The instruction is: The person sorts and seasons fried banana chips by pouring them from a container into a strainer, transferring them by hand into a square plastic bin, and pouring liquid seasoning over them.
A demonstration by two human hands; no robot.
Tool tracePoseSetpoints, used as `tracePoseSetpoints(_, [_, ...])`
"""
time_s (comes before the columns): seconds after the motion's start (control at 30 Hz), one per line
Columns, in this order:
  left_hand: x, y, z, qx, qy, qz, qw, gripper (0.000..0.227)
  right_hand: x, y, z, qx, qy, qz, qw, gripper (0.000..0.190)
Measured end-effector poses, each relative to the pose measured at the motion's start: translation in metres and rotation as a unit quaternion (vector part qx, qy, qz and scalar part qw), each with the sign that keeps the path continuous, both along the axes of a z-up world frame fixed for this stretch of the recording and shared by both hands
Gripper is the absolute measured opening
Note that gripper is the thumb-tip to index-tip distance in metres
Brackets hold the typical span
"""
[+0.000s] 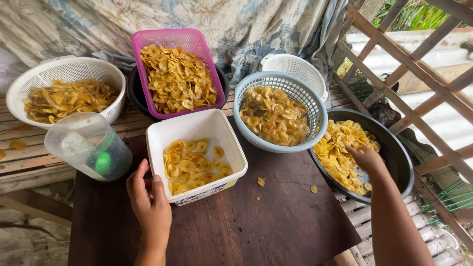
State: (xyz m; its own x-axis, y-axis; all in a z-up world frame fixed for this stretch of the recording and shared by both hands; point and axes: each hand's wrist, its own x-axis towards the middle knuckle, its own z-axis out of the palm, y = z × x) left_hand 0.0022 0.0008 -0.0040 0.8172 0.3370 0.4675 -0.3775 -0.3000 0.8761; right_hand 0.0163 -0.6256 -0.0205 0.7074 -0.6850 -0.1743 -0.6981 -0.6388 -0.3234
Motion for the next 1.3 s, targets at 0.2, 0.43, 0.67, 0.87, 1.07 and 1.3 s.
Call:
tracePoseSetpoints(0.2, [0.002, 0.000, -0.005, 0.015, 0.011, 0.012, 1.000, 0.044, -0.032, -0.008, -0.070, 0.168, 0.068, -0.055, 0.982, 0.114])
tracePoseSetpoints(0.43, [0.001, 0.001, -0.002, 0.023, -0.013, 0.004, 1.000, 0.043, 0.008, 0.023, -0.084, 0.161, 0.016, 0.023, 0.987, 0.111])
tracePoseSetpoints(0.67, [-0.002, 0.001, 0.001, 0.025, 0.026, 0.008, 0.999, 0.043, 0.002, 0.020, -0.085, 0.093, 0.074, 0.009, 0.993, 0.087])
tracePoseSetpoints(0.87, [-0.001, 0.001, 0.000, 0.031, 0.019, 0.011, 0.999, 0.042, -0.002, 0.021, -0.085, 0.044, 0.049, 0.078, 0.995, 0.081])
tracePoseSetpoints(1.07, [0.000, 0.001, -0.001, 0.027, 0.013, 0.012, 0.999, 0.042, -0.002, 0.023, -0.083, 0.002, 0.094, 0.064, 0.994, 0.083])
tracePoseSetpoints(1.3, [0.000, 0.001, -0.002, 0.027, 0.006, 0.010, 1.000, 0.042, -0.015, 0.015, -0.081, 0.127, 0.032, 0.083, 0.988, 0.072])
